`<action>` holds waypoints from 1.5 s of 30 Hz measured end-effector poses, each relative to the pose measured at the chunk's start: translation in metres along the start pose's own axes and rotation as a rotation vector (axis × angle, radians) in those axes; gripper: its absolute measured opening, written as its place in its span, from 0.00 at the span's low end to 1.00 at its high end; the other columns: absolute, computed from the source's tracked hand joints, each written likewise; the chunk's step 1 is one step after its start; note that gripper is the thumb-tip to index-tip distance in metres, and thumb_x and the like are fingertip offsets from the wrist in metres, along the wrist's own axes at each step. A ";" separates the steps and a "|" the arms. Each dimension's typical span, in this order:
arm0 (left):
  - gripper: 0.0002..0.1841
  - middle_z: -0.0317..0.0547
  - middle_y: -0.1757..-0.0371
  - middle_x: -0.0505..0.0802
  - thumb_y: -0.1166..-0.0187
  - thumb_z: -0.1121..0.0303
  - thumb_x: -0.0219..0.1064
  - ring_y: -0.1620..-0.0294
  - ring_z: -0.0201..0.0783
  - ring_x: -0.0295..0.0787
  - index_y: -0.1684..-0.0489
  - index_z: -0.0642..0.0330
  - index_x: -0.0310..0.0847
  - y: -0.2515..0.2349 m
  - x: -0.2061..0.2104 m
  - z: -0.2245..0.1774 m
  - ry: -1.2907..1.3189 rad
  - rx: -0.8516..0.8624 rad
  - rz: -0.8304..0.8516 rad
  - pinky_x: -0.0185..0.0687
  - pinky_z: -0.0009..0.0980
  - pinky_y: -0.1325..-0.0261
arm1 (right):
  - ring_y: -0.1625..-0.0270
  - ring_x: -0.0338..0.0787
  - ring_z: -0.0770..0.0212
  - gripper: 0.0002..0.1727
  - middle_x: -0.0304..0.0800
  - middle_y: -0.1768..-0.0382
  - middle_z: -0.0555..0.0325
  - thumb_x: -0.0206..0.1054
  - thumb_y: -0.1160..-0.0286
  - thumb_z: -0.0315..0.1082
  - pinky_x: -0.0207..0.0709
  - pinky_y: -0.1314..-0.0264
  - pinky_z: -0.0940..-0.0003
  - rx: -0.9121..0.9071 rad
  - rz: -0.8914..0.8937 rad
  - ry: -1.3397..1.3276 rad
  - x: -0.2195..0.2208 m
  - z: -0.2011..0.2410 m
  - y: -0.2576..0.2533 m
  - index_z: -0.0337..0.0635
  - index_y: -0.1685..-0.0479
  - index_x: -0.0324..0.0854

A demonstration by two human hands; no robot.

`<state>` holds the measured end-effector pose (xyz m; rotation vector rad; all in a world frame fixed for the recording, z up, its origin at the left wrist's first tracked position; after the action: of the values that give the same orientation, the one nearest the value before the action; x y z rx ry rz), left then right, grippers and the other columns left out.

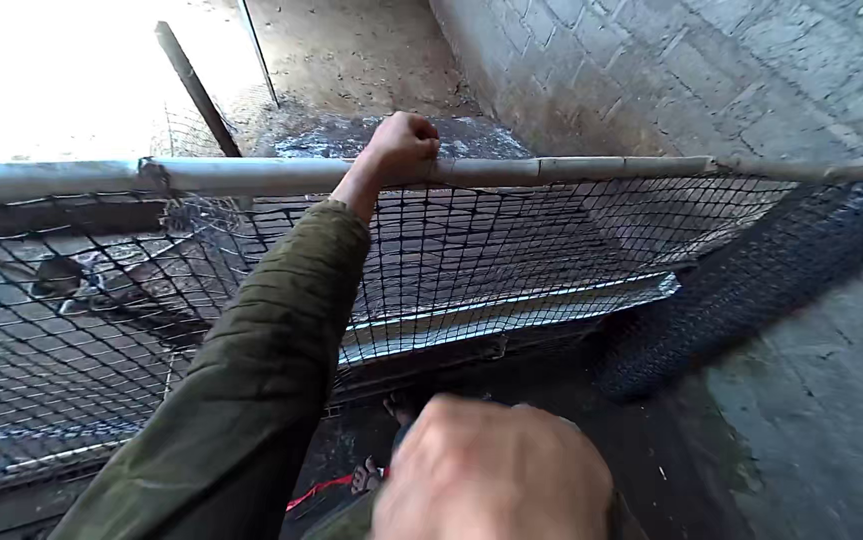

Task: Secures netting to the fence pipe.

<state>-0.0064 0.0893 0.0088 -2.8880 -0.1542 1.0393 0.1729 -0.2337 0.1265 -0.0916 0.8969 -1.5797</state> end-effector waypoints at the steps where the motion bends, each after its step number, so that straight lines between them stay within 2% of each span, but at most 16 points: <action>1: 0.12 0.50 0.52 0.95 0.15 0.65 0.65 0.49 0.44 0.92 0.46 0.61 0.89 -0.001 -0.001 -0.001 0.011 0.005 -0.004 0.82 0.51 0.36 | 0.79 0.84 0.63 0.44 0.81 0.85 0.58 0.45 0.19 0.73 0.73 0.77 0.63 0.061 -0.025 0.127 -0.008 -0.014 0.005 0.43 0.83 0.82; 2: 0.12 0.50 0.52 0.95 0.15 0.65 0.65 0.49 0.44 0.92 0.45 0.62 0.88 -0.003 0.000 -0.002 0.023 0.009 0.002 0.82 0.50 0.35 | 0.76 0.85 0.68 0.43 0.84 0.81 0.60 0.44 0.15 0.70 0.76 0.76 0.68 0.157 -0.102 0.250 -0.025 -0.031 0.014 0.41 0.78 0.85; 4: 0.13 0.52 0.52 0.95 0.15 0.65 0.65 0.49 0.45 0.92 0.45 0.63 0.88 -0.003 0.000 -0.002 0.037 0.021 0.004 0.82 0.51 0.35 | 0.72 0.86 0.77 0.28 0.89 0.75 0.64 0.55 0.10 0.51 0.82 0.68 0.77 0.370 -0.358 0.426 -0.076 -0.069 0.041 0.37 0.69 0.89; 5: 0.12 0.52 0.53 0.95 0.15 0.66 0.65 0.50 0.45 0.92 0.46 0.64 0.88 -0.003 -0.001 -0.001 0.039 0.029 -0.001 0.81 0.52 0.35 | 0.73 0.86 0.78 0.20 0.90 0.75 0.65 0.60 0.12 0.43 0.84 0.69 0.78 0.468 -0.497 0.510 -0.104 -0.088 0.056 0.37 0.66 0.89; 7: 0.11 0.52 0.53 0.95 0.16 0.66 0.66 0.50 0.46 0.92 0.47 0.62 0.89 -0.005 -0.002 0.001 0.029 0.037 -0.008 0.81 0.52 0.36 | 0.72 0.89 0.70 0.12 0.91 0.71 0.60 0.64 0.15 0.38 0.87 0.68 0.69 0.657 -0.695 0.682 -0.153 -0.123 0.079 0.39 0.56 0.88; 9: 0.11 0.52 0.53 0.95 0.16 0.65 0.66 0.49 0.47 0.92 0.47 0.62 0.89 -0.007 -0.002 0.001 0.029 0.038 -0.005 0.82 0.54 0.36 | 0.63 0.93 0.61 0.13 0.93 0.59 0.53 0.67 0.16 0.37 0.88 0.58 0.60 0.775 -0.769 0.784 -0.187 -0.155 0.085 0.41 0.41 0.85; 12: 0.12 0.53 0.53 0.95 0.16 0.65 0.66 0.49 0.48 0.92 0.47 0.63 0.89 -0.008 -0.001 0.001 0.038 0.049 -0.008 0.82 0.55 0.36 | 0.43 0.91 0.47 0.26 0.87 0.36 0.42 0.69 0.17 0.37 0.86 0.42 0.49 0.848 -0.630 0.840 -0.210 -0.202 0.070 0.40 0.22 0.76; 14: 0.12 0.53 0.53 0.95 0.16 0.66 0.66 0.49 0.48 0.93 0.47 0.64 0.89 -0.006 -0.001 0.001 0.045 0.046 -0.017 0.82 0.55 0.36 | 0.41 0.90 0.45 0.25 0.87 0.36 0.40 0.70 0.18 0.38 0.85 0.39 0.48 0.820 -0.519 0.867 -0.218 -0.225 0.055 0.38 0.24 0.79; 16: 0.12 0.54 0.54 0.95 0.16 0.66 0.66 0.50 0.49 0.92 0.47 0.63 0.89 -0.005 -0.002 0.002 0.043 0.044 -0.016 0.82 0.56 0.38 | 0.41 0.92 0.46 0.18 0.91 0.42 0.41 0.69 0.17 0.35 0.83 0.34 0.47 0.748 -0.449 0.871 -0.223 -0.240 0.044 0.36 0.35 0.87; 18: 0.11 0.54 0.56 0.94 0.16 0.66 0.66 0.53 0.50 0.92 0.49 0.63 0.90 0.004 -0.002 0.004 0.069 0.079 -0.047 0.82 0.56 0.43 | 0.42 0.93 0.49 0.12 0.95 0.48 0.44 0.67 0.16 0.32 0.83 0.33 0.48 0.646 -0.418 0.854 -0.227 -0.244 0.038 0.37 0.46 0.92; 20: 0.10 0.54 0.59 0.93 0.16 0.65 0.66 0.58 0.49 0.91 0.52 0.62 0.89 0.014 0.000 0.007 0.089 0.141 -0.101 0.84 0.54 0.50 | 0.45 0.94 0.54 0.11 0.96 0.51 0.48 0.67 0.17 0.32 0.85 0.36 0.54 0.559 -0.414 0.815 -0.229 -0.245 0.039 0.39 0.48 0.94; 25: 0.09 0.48 0.59 0.95 0.16 0.68 0.66 0.56 0.40 0.92 0.50 0.64 0.89 -0.006 0.002 -0.001 0.120 0.062 -0.016 0.85 0.46 0.42 | 0.53 0.94 0.66 0.11 0.96 0.57 0.54 0.69 0.20 0.32 0.87 0.43 0.69 0.406 -0.467 0.731 -0.235 -0.248 0.057 0.41 0.50 0.95; 32: 0.06 0.42 0.63 0.94 0.18 0.72 0.68 0.64 0.30 0.89 0.55 0.62 0.91 0.009 0.002 -0.017 0.169 0.249 -0.109 0.87 0.31 0.56 | 0.57 0.94 0.73 0.11 0.97 0.59 0.57 0.69 0.19 0.33 0.89 0.47 0.78 0.317 -0.504 0.563 -0.246 -0.258 0.066 0.38 0.50 0.95; 35: 0.05 0.41 0.62 0.95 0.20 0.73 0.69 0.62 0.28 0.90 0.56 0.64 0.91 0.017 -0.001 -0.017 0.181 0.309 -0.164 0.88 0.28 0.54 | 0.57 0.94 0.73 0.11 0.96 0.57 0.57 0.70 0.19 0.33 0.90 0.48 0.78 0.295 -0.506 0.502 -0.247 -0.260 0.068 0.37 0.50 0.94; 39: 0.06 0.44 0.57 0.95 0.22 0.77 0.69 0.54 0.29 0.93 0.56 0.67 0.91 0.029 -0.003 -0.021 0.166 0.408 -0.269 0.90 0.29 0.43 | 0.59 0.95 0.73 0.11 0.96 0.59 0.57 0.70 0.19 0.33 0.91 0.50 0.77 0.316 -0.517 0.442 -0.250 -0.266 0.069 0.36 0.51 0.93; 45: 0.06 0.44 0.58 0.96 0.20 0.76 0.68 0.56 0.29 0.93 0.55 0.66 0.91 0.032 -0.004 -0.021 0.088 0.390 -0.338 0.90 0.28 0.45 | 0.60 0.95 0.74 0.10 0.96 0.60 0.58 0.70 0.19 0.32 0.91 0.51 0.78 0.293 -0.527 0.402 -0.249 -0.265 0.071 0.36 0.52 0.94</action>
<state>0.0059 0.0563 0.0243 -2.4404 -0.3728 0.7791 0.1494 0.1162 0.0066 0.2237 0.9854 -2.2604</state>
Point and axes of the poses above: each hand's wrist, its own y-axis away from the middle knuckle, its own x-axis out of the palm, z = x × y, the point moved 9 cm from there along -y, towards the middle knuckle
